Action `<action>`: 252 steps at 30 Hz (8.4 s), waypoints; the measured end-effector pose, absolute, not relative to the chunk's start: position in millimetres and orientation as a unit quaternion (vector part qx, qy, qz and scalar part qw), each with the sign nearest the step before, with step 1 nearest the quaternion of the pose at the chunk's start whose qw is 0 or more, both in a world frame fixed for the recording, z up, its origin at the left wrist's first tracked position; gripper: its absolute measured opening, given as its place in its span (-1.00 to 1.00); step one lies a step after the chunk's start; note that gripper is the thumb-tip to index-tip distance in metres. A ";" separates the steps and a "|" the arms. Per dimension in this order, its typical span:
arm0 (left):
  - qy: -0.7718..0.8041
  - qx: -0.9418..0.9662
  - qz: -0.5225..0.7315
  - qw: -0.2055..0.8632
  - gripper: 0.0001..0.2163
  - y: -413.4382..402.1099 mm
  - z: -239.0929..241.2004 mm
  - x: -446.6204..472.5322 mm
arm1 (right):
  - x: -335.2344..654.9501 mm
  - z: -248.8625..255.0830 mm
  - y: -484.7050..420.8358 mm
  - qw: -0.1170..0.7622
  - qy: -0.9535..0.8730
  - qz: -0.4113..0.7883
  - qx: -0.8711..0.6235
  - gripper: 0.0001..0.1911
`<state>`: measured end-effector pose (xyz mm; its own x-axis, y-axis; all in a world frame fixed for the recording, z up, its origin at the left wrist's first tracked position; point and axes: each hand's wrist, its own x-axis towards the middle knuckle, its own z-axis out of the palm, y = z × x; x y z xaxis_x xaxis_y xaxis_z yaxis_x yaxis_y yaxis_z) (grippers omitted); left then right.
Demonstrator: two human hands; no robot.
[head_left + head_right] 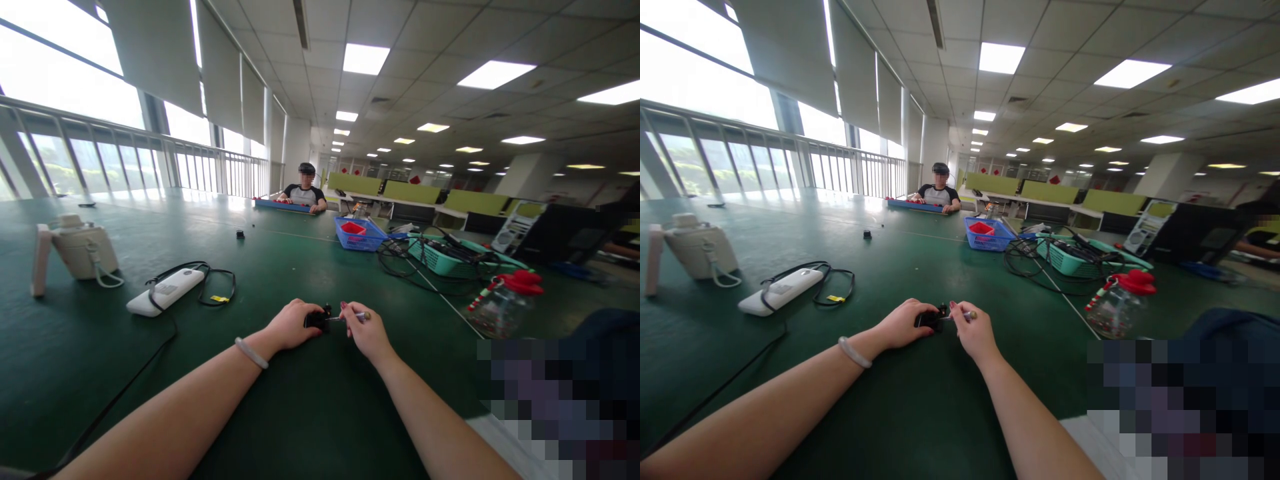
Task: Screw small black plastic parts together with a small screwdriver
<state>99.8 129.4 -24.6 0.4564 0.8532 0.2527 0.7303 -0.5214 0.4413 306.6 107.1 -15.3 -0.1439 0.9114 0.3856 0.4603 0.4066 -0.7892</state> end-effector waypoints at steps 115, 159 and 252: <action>0.451 0.869 0.162 0.122 -0.76 74.9 -11.1 128.5 | 331.3 -24.2 122.7 0.598 -0.584 0.355 -0.419 -0.49; 0.640 0.660 0.391 -0.031 -0.67 -43.4 -55.8 -87.4 | 324.9 -21.8 116.0 0.475 -0.683 0.379 -0.405 -0.51; 0.602 0.766 0.225 0.005 -0.55 -23.4 -38.9 -101.4 | 323.9 -21.6 118.1 0.483 -0.676 0.375 -0.412 -0.58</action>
